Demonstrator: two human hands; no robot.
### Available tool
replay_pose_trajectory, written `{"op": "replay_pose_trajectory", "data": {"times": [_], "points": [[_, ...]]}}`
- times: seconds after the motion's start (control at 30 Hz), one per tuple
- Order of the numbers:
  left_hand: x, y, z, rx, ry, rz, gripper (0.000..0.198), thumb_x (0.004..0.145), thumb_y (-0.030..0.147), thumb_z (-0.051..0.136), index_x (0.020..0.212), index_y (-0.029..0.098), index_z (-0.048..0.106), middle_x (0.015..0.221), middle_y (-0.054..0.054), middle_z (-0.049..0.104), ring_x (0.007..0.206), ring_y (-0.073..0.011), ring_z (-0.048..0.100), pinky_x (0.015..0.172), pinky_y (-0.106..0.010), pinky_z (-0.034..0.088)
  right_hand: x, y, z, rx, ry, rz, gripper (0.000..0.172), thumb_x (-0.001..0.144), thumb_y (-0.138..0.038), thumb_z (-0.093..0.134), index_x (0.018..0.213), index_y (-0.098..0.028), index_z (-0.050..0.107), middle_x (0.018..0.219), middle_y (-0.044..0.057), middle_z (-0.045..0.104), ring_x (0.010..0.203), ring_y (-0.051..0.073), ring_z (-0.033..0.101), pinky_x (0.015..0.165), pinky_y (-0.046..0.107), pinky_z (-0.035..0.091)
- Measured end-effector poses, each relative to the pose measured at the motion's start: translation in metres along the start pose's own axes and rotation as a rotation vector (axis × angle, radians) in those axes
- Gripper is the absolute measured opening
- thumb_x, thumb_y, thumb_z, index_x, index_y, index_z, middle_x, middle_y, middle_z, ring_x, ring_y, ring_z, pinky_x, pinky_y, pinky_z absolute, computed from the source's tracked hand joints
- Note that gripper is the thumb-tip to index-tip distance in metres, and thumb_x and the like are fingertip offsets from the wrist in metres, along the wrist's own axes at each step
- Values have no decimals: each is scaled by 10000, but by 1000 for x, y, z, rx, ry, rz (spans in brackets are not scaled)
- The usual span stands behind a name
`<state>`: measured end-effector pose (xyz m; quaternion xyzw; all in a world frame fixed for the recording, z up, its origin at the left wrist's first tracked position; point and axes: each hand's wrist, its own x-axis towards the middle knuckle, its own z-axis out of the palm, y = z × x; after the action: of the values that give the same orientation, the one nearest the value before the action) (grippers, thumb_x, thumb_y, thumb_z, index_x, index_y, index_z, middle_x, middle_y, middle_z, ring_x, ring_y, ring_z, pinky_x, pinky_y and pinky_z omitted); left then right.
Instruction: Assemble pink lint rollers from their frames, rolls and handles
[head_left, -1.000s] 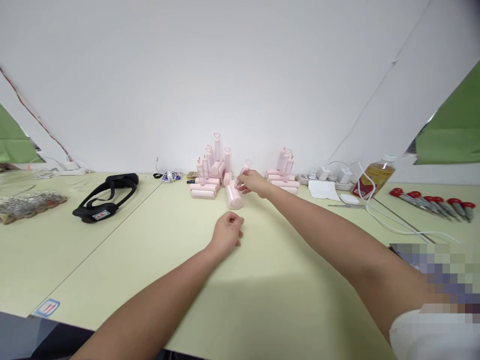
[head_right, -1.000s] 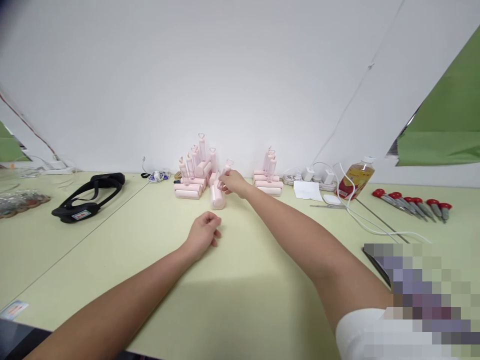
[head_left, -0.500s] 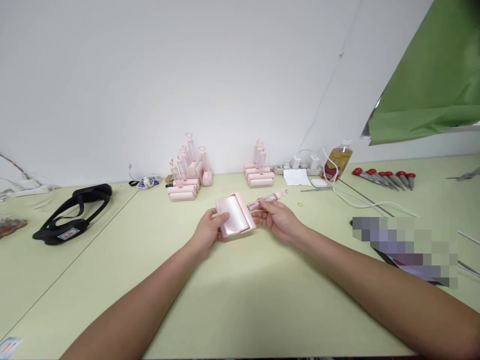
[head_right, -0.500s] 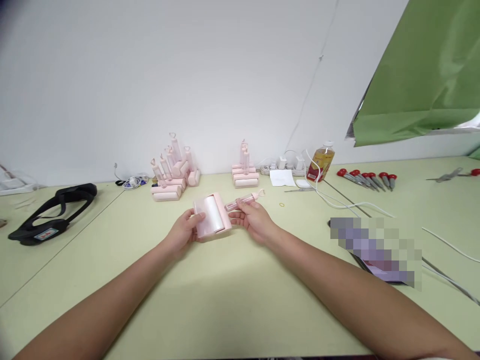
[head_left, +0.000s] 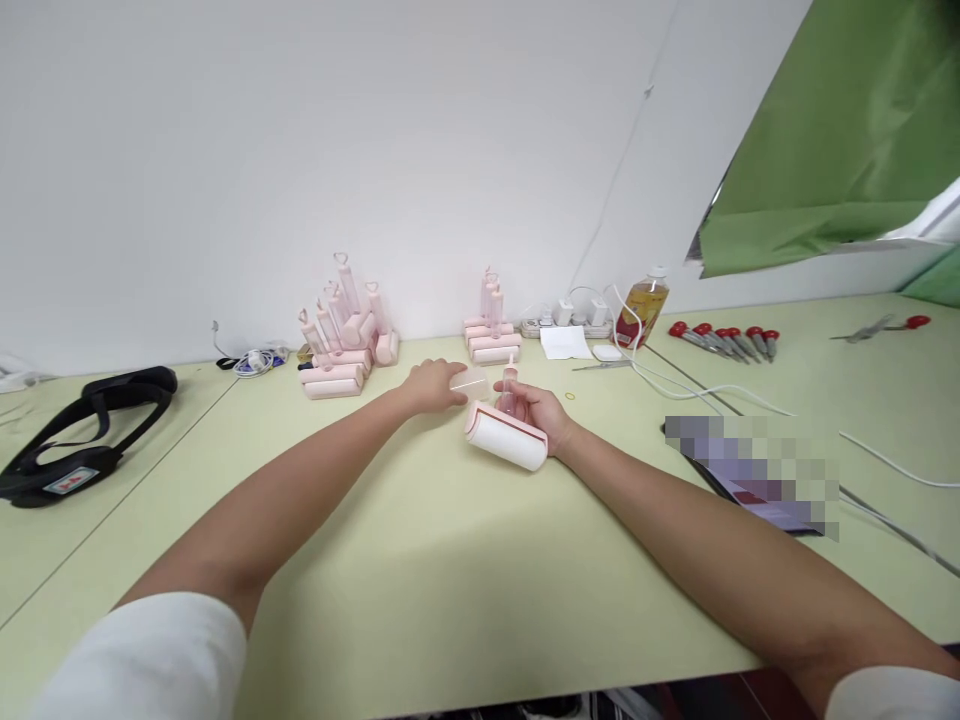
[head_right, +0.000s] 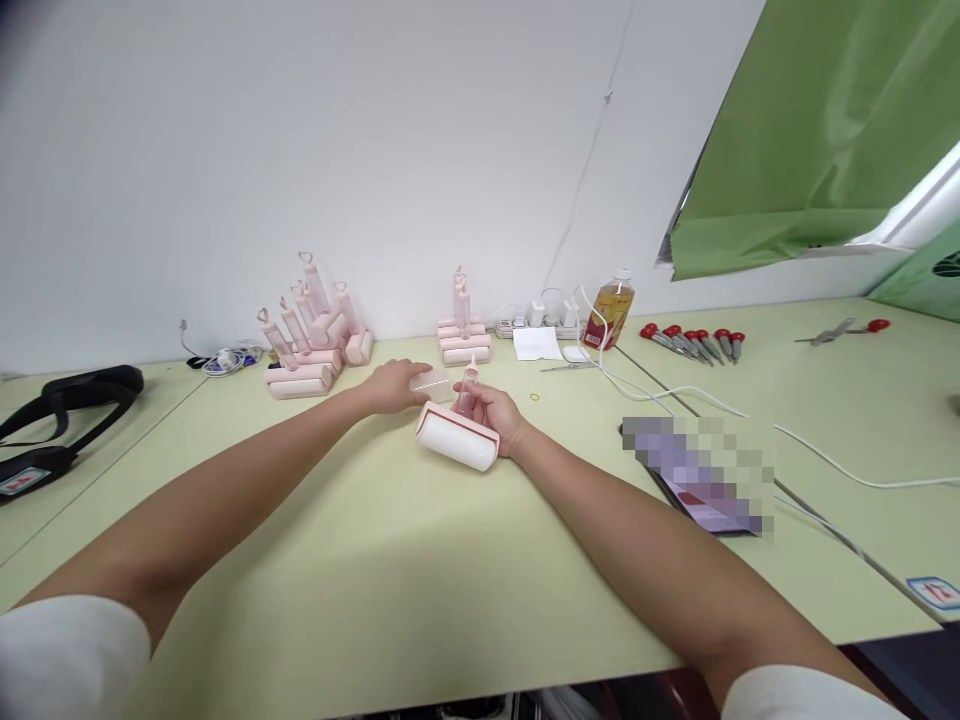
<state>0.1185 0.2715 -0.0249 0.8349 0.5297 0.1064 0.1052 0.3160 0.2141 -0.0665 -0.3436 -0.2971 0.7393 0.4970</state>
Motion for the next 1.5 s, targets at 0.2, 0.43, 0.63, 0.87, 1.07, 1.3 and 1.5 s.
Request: {"op": "replay_pose_trajectory", "data": {"times": [0.2,0.43,0.63,0.87,1.07,1.3,1.5], "points": [[37,25,21,-36,-34,168,639,747,514,662,1315,233,580,1240,-114,636,1120,-339,562,907,-366,426,3,4,-3,-18,-75,-37,106,813,-265,516,796,-186,585,532,25,636,493,179,607,512,277,487],[14,14,28,-74,111,266,619,821,414,598,1388,207,465,1359,-138,511,1221,-342,459,1007,-460,371,3,6,1,-31,-63,-50,98,805,-249,507,811,-175,570,549,57,669,486,178,612,474,258,470],[-72,0,30,-640,201,185,516,686,225,657,1192,175,566,1095,-97,644,1004,-278,589,906,-419,449,-8,15,17,40,-84,-132,142,824,-314,617,840,-195,540,686,42,713,533,143,620,516,243,500],[-126,14,16,-1603,24,-197,460,700,313,688,1124,190,560,1058,-78,663,883,-225,630,725,-332,500,-37,24,33,-73,-366,-251,355,700,-236,806,970,-222,576,1056,37,711,835,176,702,812,360,558],[-128,3,10,-1499,-83,-177,538,665,421,788,1086,170,567,794,-12,613,634,-120,547,544,-207,386,-38,33,27,-256,-361,-104,340,754,-384,760,989,-204,590,954,39,671,723,152,658,639,313,549],[-128,0,8,-1092,-335,-89,459,673,393,767,1045,149,655,878,-44,668,664,-150,583,526,-226,393,-30,43,26,-514,-346,-162,393,700,-342,782,991,-213,550,856,-35,526,616,81,516,483,211,467],[-127,-2,12,-920,-229,-3,407,759,420,689,1073,161,675,1004,-60,693,863,-213,635,695,-280,481,-27,46,30,-572,-246,-115,367,656,-270,767,890,-207,491,829,-53,512,529,77,536,405,228,459]]}}
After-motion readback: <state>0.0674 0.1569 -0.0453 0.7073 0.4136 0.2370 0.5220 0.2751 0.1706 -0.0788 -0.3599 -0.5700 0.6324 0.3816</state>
